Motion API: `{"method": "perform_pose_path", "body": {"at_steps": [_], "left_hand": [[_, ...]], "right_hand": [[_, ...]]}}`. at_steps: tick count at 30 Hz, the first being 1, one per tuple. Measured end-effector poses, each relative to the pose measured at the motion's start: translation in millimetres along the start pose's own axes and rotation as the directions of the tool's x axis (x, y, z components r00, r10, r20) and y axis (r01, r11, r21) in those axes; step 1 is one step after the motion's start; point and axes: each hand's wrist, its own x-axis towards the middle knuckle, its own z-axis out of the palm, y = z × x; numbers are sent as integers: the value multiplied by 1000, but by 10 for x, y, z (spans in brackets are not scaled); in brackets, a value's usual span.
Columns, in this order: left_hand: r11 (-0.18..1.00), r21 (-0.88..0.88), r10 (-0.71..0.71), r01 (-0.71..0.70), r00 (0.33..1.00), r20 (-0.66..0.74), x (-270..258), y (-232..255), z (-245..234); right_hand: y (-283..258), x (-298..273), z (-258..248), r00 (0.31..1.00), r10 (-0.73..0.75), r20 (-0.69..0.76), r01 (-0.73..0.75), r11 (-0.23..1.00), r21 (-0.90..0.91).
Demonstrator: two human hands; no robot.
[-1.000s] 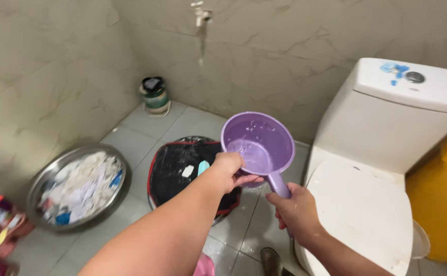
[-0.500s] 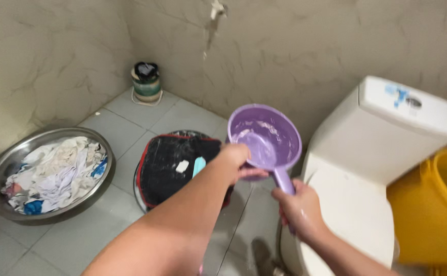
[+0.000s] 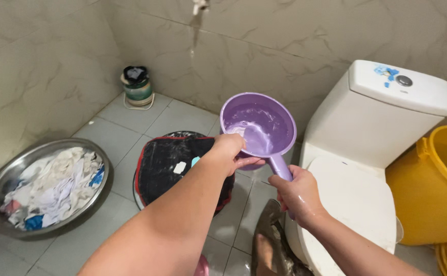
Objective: The person scrubs a black and red backpack with a brush and soap, then uses a purple dipper to pour water over it to rinse off the lather.
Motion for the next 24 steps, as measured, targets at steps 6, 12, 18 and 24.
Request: {"method": "perform_pose_path", "body": {"at_steps": [6,12,18,24], "left_hand": [[999,6,-50,51,993,-104,215,86,351],[997,-1,-82,83,990,-118,761,105,490],[991,65,-108,117,987,-122,1201,291,526],[996,88,-1,9,995,-98,1532,503,525]], "right_hand": [[-79,168,-194,998,68,15,-68,997,26],[-158,679,-382,964,231,132,-241,968,65],[-603,1527,-357,732,485,478,-631,747,209],[-580,2298,-247,568,518,639,-766,618,180]]}}
